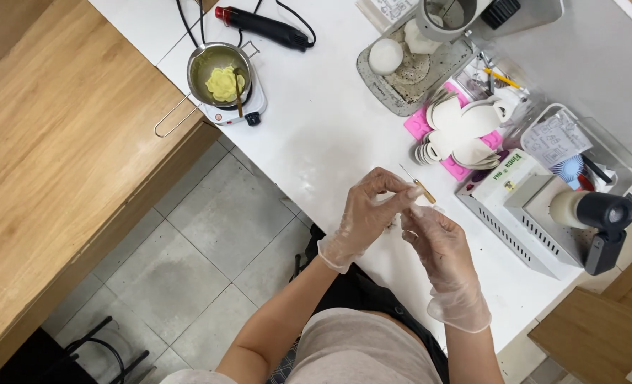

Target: Finishing a wax flower candle by removing it from a mold and cleaning the edges with specialized tools.

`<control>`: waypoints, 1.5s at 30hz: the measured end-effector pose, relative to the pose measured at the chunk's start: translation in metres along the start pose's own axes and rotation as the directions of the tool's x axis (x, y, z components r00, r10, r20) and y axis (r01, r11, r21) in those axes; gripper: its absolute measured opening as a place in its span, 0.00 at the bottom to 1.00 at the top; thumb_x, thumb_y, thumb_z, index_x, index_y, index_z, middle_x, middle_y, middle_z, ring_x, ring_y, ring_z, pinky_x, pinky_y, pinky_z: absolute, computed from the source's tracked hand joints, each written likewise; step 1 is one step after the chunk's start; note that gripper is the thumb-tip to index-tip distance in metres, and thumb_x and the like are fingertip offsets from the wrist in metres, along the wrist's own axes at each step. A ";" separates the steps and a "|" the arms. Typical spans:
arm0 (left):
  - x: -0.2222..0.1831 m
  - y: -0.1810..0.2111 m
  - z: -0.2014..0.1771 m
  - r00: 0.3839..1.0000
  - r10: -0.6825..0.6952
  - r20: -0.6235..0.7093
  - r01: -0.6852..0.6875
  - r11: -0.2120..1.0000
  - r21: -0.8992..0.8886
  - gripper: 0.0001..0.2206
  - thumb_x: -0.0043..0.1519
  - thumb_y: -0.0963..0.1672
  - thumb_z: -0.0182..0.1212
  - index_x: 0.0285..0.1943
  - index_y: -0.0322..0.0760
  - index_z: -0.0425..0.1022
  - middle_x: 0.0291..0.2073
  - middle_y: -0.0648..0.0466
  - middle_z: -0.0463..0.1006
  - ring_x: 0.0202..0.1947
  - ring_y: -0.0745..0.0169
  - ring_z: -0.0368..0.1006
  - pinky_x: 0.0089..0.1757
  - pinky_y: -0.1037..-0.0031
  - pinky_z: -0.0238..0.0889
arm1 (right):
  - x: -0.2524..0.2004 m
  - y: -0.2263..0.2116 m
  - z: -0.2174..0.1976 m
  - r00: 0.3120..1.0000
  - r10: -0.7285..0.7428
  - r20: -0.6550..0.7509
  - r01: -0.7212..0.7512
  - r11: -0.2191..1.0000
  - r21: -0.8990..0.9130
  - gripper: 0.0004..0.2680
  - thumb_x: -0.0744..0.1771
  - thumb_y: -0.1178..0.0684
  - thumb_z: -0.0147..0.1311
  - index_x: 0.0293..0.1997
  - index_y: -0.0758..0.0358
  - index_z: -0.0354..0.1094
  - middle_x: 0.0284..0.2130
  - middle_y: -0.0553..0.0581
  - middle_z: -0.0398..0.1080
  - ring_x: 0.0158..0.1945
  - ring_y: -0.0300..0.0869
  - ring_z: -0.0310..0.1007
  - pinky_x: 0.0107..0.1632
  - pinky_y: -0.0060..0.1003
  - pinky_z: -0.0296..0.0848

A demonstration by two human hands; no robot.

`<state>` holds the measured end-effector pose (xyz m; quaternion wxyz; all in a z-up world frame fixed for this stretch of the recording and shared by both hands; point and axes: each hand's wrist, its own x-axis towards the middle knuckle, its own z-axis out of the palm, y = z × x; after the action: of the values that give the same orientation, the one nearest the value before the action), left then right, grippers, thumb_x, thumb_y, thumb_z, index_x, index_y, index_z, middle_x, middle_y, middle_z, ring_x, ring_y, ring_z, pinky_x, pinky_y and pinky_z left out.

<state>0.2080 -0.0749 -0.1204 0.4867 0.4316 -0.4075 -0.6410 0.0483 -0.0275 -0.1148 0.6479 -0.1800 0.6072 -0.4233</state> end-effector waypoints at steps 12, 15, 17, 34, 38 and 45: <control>0.038 0.015 -0.045 0.990 -0.109 0.088 0.119 0.986 -0.114 0.12 0.68 0.47 0.63 0.45 0.31 0.78 0.42 0.53 0.82 0.46 0.70 0.75 0.51 0.76 0.69 | 0.027 -0.005 0.054 0.991 0.118 0.067 -0.132 0.957 0.259 0.16 0.69 0.43 0.51 0.48 0.69 0.74 0.38 0.56 0.77 0.42 0.40 0.76 0.48 0.38 0.75; 0.046 0.025 -0.046 0.992 -0.078 0.103 0.081 0.996 -0.027 0.12 0.68 0.47 0.62 0.45 0.31 0.81 0.42 0.54 0.80 0.46 0.70 0.74 0.51 0.74 0.69 | 0.032 0.000 0.056 0.993 0.099 0.062 -0.111 0.968 0.226 0.11 0.69 0.48 0.53 0.48 0.67 0.74 0.39 0.55 0.77 0.43 0.40 0.75 0.49 0.37 0.74; 0.053 0.025 -0.050 0.989 -0.030 0.147 0.024 0.999 0.042 0.12 0.69 0.47 0.62 0.46 0.31 0.80 0.42 0.54 0.81 0.46 0.70 0.74 0.51 0.75 0.68 | 0.035 0.003 0.058 0.997 0.059 0.039 -0.066 0.973 0.222 0.10 0.69 0.50 0.55 0.48 0.68 0.74 0.40 0.54 0.77 0.43 0.39 0.74 0.50 0.36 0.74; 0.074 -0.025 -0.037 0.948 -0.249 0.196 0.263 0.964 -0.047 0.11 0.67 0.46 0.61 0.45 0.30 0.77 0.36 0.53 0.81 0.33 0.71 0.75 0.40 0.77 0.72 | 0.043 0.011 0.064 0.905 -0.257 -0.338 0.153 0.941 -0.303 0.06 0.68 0.55 0.59 0.44 0.67 0.77 0.34 0.50 0.79 0.36 0.31 0.74 0.40 0.26 0.74; 0.066 -0.059 -0.046 0.942 -0.303 0.145 0.310 0.950 -0.027 0.10 0.69 0.45 0.61 0.44 0.30 0.78 0.37 0.53 0.80 0.40 0.71 0.72 0.46 0.77 0.66 | 0.049 0.028 0.055 0.910 -0.221 -0.351 0.136 0.959 -0.250 0.06 0.67 0.56 0.63 0.43 0.67 0.78 0.32 0.51 0.78 0.35 0.31 0.72 0.40 0.27 0.72; 0.071 -0.072 -0.053 0.922 -0.307 0.234 0.297 0.952 0.080 0.21 0.73 0.52 0.48 0.53 0.31 0.80 0.45 0.50 0.83 0.52 0.61 0.77 0.56 0.72 0.64 | 0.063 0.062 0.043 0.898 -0.124 -0.422 0.038 0.978 -0.207 0.06 0.66 0.56 0.63 0.42 0.68 0.78 0.33 0.51 0.78 0.37 0.31 0.74 0.43 0.28 0.74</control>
<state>0.2277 -0.1358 -0.2154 0.3187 0.4175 -0.4066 -0.7475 0.1034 -0.0519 -0.1926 0.4582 -0.1690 0.7659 -0.4182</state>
